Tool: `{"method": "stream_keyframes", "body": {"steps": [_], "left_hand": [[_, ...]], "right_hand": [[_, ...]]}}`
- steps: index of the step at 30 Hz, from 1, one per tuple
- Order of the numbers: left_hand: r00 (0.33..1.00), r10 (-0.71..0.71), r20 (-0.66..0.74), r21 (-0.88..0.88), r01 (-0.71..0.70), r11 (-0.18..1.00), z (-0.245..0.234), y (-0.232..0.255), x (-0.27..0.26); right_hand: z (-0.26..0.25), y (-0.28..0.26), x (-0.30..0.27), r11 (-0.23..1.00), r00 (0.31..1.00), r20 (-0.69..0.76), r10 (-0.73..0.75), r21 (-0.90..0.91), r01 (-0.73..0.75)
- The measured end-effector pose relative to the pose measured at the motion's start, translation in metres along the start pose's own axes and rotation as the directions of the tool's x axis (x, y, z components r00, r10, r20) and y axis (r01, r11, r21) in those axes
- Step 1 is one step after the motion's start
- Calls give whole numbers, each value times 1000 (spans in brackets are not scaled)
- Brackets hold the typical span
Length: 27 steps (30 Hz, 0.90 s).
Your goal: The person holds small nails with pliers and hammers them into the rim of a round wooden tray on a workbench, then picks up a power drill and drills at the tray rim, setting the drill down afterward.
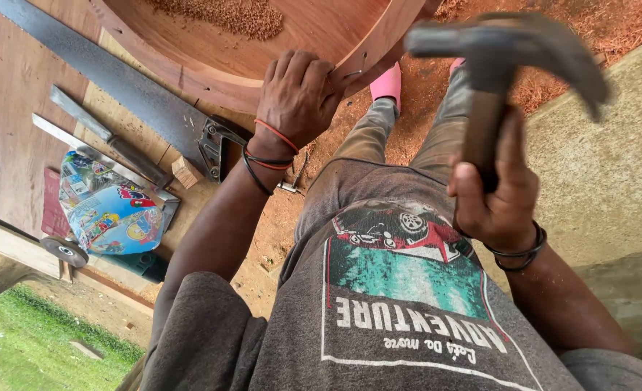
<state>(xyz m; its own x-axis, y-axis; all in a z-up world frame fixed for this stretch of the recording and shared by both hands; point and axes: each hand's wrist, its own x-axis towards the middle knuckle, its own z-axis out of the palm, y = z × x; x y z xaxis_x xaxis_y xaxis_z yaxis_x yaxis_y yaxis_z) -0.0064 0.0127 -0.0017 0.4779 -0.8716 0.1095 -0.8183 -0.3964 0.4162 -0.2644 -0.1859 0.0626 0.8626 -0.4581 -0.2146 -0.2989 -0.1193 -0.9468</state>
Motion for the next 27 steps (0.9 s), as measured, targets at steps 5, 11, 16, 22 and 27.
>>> {"method": "stream_keyframes", "body": {"steps": [5, 11, 16, 22, 27], "left_hand": [[999, -14, 32, 5, 13, 1000, 0, 0, 0], [1000, -8, 25, 16, 8, 1000, 2, -1, 0], [997, -15, 70, -11, 16, 1000, -4, 3, 2], [1000, -1, 11, -17, 1, 1000, -4, 4, 3], [1000, -21, 17, -5, 21, 1000, -1, 2, 3]], "right_hand": [[14, 11, -2, 991, 997, -78, -29, 130, 39], [10, 8, 11, 960, 976, 155, -152, -210, 183], [0, 6, -2, 998, 999, -19, -35, 51, 35], [18, 18, 13, 993, 993, 9, -117, -28, 117], [10, 18, 12, 962, 974, 103, -202, -163, 217]]}}
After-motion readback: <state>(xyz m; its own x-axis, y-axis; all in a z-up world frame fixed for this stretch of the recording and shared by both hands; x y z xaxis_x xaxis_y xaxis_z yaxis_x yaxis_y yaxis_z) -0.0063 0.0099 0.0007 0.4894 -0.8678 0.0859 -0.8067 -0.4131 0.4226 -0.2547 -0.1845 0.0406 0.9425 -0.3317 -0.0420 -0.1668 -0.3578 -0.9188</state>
